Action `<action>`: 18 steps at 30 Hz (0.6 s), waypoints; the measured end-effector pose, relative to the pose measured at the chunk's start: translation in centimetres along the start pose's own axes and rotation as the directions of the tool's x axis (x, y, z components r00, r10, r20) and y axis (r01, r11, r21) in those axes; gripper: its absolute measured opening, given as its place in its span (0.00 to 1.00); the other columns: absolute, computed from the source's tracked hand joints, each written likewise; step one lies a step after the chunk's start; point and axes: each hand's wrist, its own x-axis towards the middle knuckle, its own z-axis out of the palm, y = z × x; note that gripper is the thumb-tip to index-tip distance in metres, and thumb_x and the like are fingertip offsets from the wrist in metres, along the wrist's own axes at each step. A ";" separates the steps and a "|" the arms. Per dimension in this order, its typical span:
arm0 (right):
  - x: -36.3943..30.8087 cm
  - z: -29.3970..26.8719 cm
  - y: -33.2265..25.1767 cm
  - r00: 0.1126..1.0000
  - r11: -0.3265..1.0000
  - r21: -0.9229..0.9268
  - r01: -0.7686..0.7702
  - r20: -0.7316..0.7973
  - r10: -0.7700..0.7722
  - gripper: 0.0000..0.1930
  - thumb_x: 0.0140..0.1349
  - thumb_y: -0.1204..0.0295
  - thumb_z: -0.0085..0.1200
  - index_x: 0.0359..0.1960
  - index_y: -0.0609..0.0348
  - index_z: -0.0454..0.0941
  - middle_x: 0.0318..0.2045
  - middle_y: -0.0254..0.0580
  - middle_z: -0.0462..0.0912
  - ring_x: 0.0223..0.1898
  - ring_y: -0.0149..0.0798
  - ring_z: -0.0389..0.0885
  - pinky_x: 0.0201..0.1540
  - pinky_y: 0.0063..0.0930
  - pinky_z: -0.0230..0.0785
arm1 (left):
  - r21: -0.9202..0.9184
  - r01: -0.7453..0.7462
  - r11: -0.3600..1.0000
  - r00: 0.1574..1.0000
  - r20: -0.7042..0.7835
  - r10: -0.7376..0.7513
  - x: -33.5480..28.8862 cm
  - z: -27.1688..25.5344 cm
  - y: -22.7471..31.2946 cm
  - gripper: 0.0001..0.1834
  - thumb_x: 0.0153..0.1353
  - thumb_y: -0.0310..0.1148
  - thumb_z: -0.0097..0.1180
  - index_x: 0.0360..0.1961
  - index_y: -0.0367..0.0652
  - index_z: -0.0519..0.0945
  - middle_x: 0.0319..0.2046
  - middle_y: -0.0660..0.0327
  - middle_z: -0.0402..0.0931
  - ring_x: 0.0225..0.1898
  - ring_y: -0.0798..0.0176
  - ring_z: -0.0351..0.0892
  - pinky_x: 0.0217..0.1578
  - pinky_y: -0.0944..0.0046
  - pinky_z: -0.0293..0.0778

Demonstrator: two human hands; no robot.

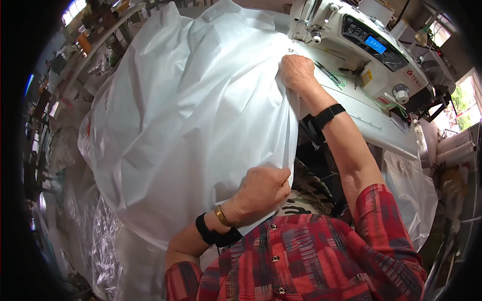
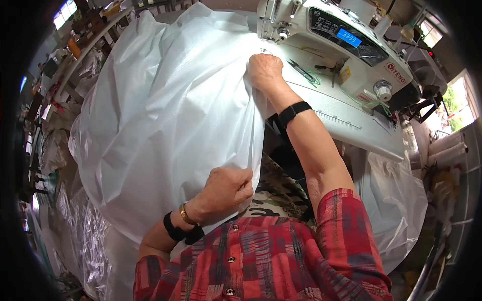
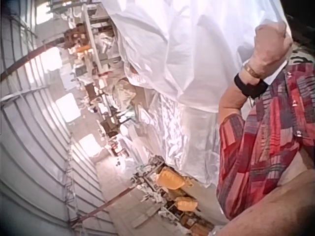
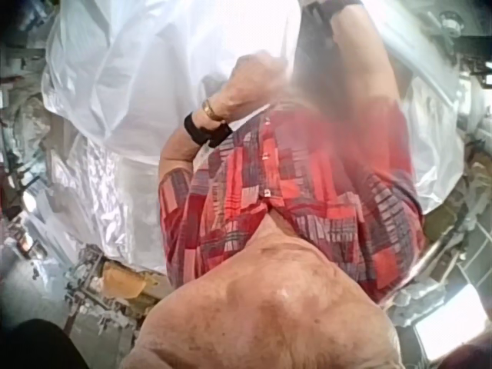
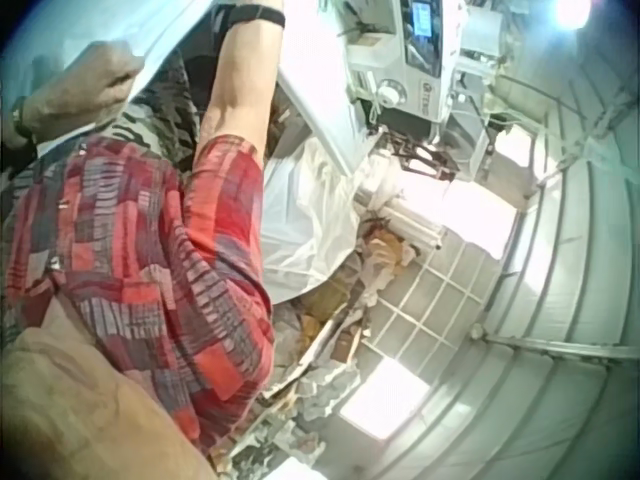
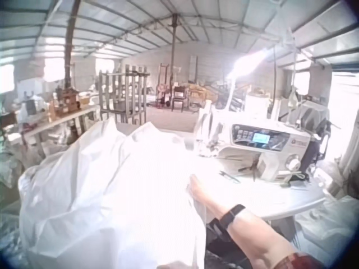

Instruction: Sewing a large white plastic sheet using an industrial sewing machine.

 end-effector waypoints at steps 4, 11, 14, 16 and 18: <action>-0.1 1.4 1.2 0.995 0.997 0.067 -0.049 -0.086 0.054 0.08 0.54 0.75 0.53 0.32 0.64 0.84 0.33 0.54 0.86 0.38 0.51 0.86 0.39 0.41 0.78 | -0.122 0.068 0.990 0.997 -0.029 -0.072 0.6 -0.5 1.3 0.08 0.54 0.31 0.54 0.22 0.38 0.73 0.18 0.48 0.72 0.22 0.45 0.75 0.25 0.54 0.70; -2.1 0.4 0.4 0.997 0.998 0.040 -0.043 -0.058 0.045 0.07 0.49 0.79 0.55 0.29 0.63 0.84 0.31 0.55 0.86 0.37 0.51 0.87 0.38 0.39 0.78 | -0.177 0.046 0.983 0.995 -0.080 -0.061 1.2 0.4 1.2 0.09 0.53 0.30 0.55 0.22 0.36 0.73 0.17 0.47 0.71 0.21 0.44 0.75 0.24 0.53 0.69; -1.5 0.1 0.2 0.999 0.999 -0.008 0.046 -0.024 -0.046 0.07 0.52 0.78 0.53 0.27 0.65 0.83 0.30 0.57 0.85 0.36 0.52 0.87 0.38 0.41 0.78 | -0.118 0.011 0.993 0.992 -0.121 -0.025 1.9 0.9 0.7 0.09 0.53 0.31 0.55 0.21 0.36 0.73 0.16 0.47 0.70 0.21 0.43 0.74 0.24 0.53 0.69; -0.5 0.4 0.3 0.998 0.998 -0.019 0.059 -0.026 -0.059 0.07 0.53 0.77 0.52 0.26 0.65 0.83 0.30 0.57 0.85 0.35 0.52 0.87 0.38 0.41 0.79 | -0.091 0.028 0.995 0.989 -0.142 -0.041 2.5 0.5 0.4 0.10 0.53 0.31 0.55 0.21 0.36 0.73 0.16 0.47 0.70 0.20 0.43 0.74 0.24 0.52 0.69; 0.4 1.0 0.5 0.996 0.999 -0.026 0.039 -0.082 -0.041 0.08 0.53 0.78 0.51 0.28 0.65 0.84 0.30 0.56 0.85 0.34 0.52 0.87 0.38 0.41 0.79 | -0.022 0.058 0.998 0.985 -0.160 -0.061 3.0 0.2 -0.1 0.10 0.53 0.32 0.55 0.20 0.37 0.73 0.16 0.47 0.71 0.20 0.42 0.74 0.24 0.52 0.70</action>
